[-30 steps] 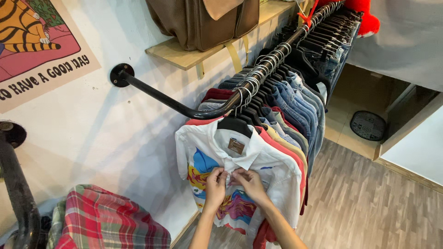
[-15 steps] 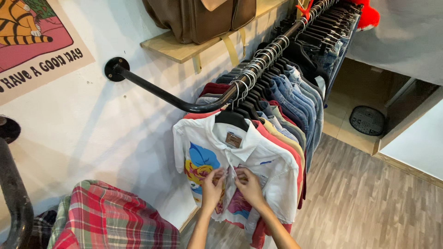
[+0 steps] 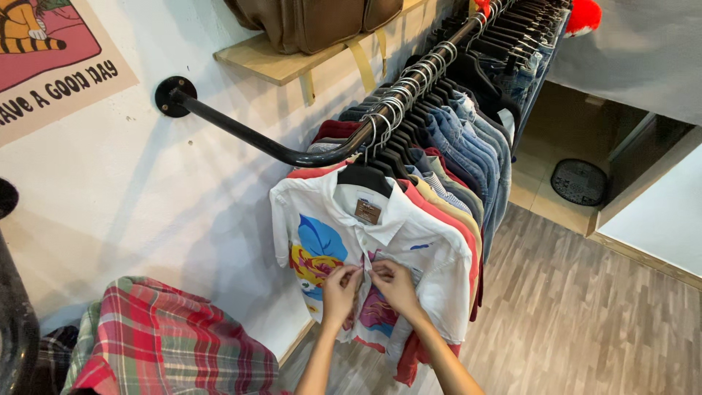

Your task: The person buttons up several shirts hanging on a clothing rack in a store. They start with a white shirt featuring a colorful graphic, then proceed to button a pink shirt, a beige shirt, a striped shirt, and finally a denim shirt.

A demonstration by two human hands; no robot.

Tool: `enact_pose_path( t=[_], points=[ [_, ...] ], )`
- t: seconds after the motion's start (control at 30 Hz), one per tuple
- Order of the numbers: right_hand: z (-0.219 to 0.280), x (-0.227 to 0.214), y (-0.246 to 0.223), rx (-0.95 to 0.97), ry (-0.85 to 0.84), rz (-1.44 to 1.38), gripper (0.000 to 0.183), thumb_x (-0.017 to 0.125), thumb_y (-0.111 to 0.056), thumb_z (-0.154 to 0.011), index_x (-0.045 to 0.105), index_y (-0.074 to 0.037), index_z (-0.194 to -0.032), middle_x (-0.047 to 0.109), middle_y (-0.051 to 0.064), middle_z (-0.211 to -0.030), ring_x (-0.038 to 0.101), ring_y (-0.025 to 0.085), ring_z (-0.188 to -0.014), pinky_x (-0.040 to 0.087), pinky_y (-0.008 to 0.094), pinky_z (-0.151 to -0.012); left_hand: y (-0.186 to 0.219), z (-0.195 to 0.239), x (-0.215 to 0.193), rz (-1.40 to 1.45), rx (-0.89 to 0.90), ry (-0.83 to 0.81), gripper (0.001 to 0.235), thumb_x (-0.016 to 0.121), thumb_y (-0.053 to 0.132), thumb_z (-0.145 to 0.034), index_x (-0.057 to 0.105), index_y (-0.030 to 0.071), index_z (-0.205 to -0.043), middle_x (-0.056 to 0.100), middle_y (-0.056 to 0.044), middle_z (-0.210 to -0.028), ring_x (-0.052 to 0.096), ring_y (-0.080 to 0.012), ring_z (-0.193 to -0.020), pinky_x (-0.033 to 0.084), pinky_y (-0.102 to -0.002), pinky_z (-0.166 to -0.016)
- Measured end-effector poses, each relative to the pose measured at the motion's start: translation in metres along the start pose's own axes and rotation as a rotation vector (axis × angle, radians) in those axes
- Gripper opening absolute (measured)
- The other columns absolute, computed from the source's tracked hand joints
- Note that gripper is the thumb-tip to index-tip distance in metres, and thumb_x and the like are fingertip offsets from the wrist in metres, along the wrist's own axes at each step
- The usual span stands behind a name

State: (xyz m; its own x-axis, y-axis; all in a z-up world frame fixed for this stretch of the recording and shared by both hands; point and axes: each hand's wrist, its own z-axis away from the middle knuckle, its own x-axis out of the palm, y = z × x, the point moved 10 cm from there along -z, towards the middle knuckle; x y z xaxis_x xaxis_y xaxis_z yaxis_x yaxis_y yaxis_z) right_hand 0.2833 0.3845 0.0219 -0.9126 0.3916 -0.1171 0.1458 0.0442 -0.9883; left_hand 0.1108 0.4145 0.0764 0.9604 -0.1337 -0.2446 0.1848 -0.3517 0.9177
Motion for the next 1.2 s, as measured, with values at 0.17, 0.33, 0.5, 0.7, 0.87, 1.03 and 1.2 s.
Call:
enact_pose_path(
  t=[0.17,0.33,0.5,0.7,0.87,1.03,1.2],
  points=[
    [0.008,0.007,-0.017,0.024,-0.028,0.023,0.013,0.074,-0.013,-0.081,0.073,-0.006,-0.091,0.075,0.004,-0.084,0.070,0.009,-0.079,0.055,0.021,-0.074,0.005,0.005,-0.001,0.048,-0.012,-0.068,0.015,0.064,0.017,-0.088,0.074,0.007,-0.091,0.071,-0.004,-0.088,0.066,-0.0173,-0.086,0.050,-0.030,-0.076],
    [0.016,0.018,-0.039,-0.061,-0.131,-0.092,0.019,0.064,0.002,-0.081,0.077,-0.003,-0.095,0.077,0.008,-0.091,0.072,0.012,-0.083,0.057,0.022,-0.081,-0.003,0.002,-0.003,0.085,0.002,-0.067,0.014,0.065,0.014,-0.086,0.075,0.005,-0.090,0.073,-0.005,-0.092,0.067,-0.0176,-0.090,0.051,-0.029,-0.083],
    [0.024,0.010,-0.066,-0.254,-0.009,0.028,0.012,0.075,0.000,-0.076,0.078,-0.007,-0.085,0.071,0.005,-0.082,0.069,0.013,-0.076,0.057,0.021,-0.071,0.008,0.007,-0.003,0.148,-0.037,-0.140,0.022,0.062,0.021,-0.090,0.075,0.005,-0.097,0.071,-0.005,-0.095,0.067,-0.0150,-0.085,0.052,-0.027,-0.073],
    [0.017,0.021,-0.019,-0.114,-0.020,-0.098,0.008,0.076,0.000,-0.076,0.074,-0.002,-0.083,0.076,0.008,-0.078,0.071,0.010,-0.071,0.058,0.020,-0.068,-0.041,0.006,-0.001,0.121,-0.019,0.031,0.008,0.067,0.012,-0.085,0.073,0.006,-0.086,0.073,-0.004,-0.085,0.066,-0.0150,-0.082,0.050,-0.029,-0.078],
    [0.018,0.018,-0.009,-0.015,-0.057,-0.252,0.011,0.079,0.001,-0.076,0.071,-0.001,-0.083,0.075,0.008,-0.080,0.069,0.010,-0.075,0.055,0.020,-0.071,-0.054,0.007,0.012,0.169,-0.066,-0.048,0.008,0.062,0.013,-0.090,0.064,0.007,-0.085,0.064,-0.002,-0.081,0.058,-0.0134,-0.078,0.045,-0.027,-0.074],
    [0.025,0.029,-0.004,-0.056,-0.163,-0.148,0.030,0.069,0.003,-0.072,0.060,-0.010,-0.098,0.063,0.005,-0.099,0.064,0.015,-0.097,0.056,0.029,-0.092,-0.042,0.009,0.012,0.152,-0.034,-0.082,0.008,0.058,0.009,-0.091,0.064,0.005,-0.087,0.064,-0.004,-0.086,0.060,-0.0171,-0.086,0.045,-0.028,-0.081],
    [0.020,0.033,0.034,-0.114,-0.087,0.072,0.020,0.064,-0.001,-0.080,0.057,-0.012,-0.096,0.065,0.001,-0.093,0.068,0.013,-0.082,0.055,0.023,-0.071,-0.049,0.019,0.015,0.200,-0.163,-0.139,0.019,0.057,0.008,-0.090,0.069,0.008,-0.104,0.073,-0.005,-0.099,0.068,-0.0168,-0.093,0.051,-0.028,-0.085]
  ],
)
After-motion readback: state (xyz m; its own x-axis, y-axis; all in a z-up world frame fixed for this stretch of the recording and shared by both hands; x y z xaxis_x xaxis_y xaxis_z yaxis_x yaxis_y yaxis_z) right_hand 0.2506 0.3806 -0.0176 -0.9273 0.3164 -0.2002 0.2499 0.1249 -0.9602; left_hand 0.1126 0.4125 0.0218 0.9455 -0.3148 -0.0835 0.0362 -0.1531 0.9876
